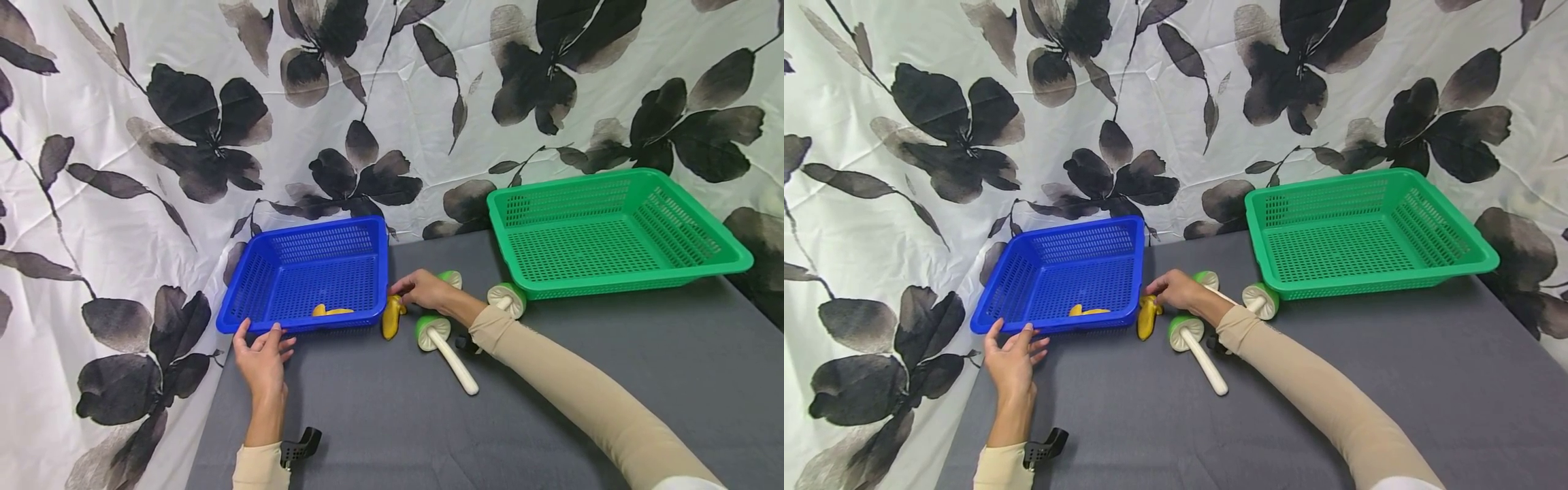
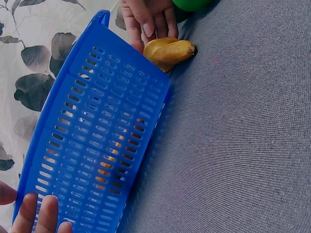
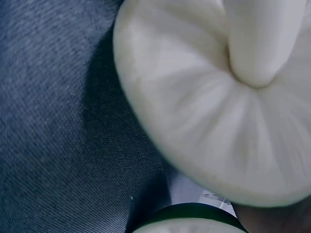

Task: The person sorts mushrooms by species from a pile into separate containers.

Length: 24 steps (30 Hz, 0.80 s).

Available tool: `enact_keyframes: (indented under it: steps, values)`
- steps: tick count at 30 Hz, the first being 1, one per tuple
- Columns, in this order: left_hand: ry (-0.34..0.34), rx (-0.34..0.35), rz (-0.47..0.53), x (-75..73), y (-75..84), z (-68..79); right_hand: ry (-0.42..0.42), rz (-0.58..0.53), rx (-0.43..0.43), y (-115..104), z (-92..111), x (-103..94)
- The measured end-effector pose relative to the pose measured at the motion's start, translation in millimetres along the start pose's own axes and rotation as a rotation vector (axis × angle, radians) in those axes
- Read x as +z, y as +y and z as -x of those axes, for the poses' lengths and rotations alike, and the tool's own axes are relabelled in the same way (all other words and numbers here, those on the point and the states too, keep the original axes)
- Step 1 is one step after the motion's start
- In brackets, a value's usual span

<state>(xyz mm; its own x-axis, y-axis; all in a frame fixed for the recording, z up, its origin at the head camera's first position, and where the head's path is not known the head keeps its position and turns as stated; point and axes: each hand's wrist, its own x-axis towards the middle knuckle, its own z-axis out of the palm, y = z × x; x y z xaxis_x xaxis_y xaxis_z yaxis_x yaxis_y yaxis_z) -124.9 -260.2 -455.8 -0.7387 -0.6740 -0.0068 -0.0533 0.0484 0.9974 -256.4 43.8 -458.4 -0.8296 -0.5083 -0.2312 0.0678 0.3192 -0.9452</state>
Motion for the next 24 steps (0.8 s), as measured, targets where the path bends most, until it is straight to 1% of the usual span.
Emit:
enact_keyframes:
  steps: [4,8,15,20,24]
  values:
    - [-0.001,-0.004,0.015,0.9,0.8,0.8,-0.015,-0.023,-0.023,3,-1,0.0]
    - [0.0,0.001,0.027,0.7,0.3,0.7,-0.046,-0.068,-0.022,5,-4,1.3]
    - [0.0,0.011,0.02,0.1,-1.2,0.2,-0.072,0.018,0.019,6,-6,3.8]
    - [-0.003,0.01,0.006,0.0,-0.3,-0.3,-0.091,0.011,0.018,10,-8,6.4]
    - [-0.002,0.006,-0.002,-0.1,0.2,-0.4,-0.103,0.027,0.002,11,-8,5.5]
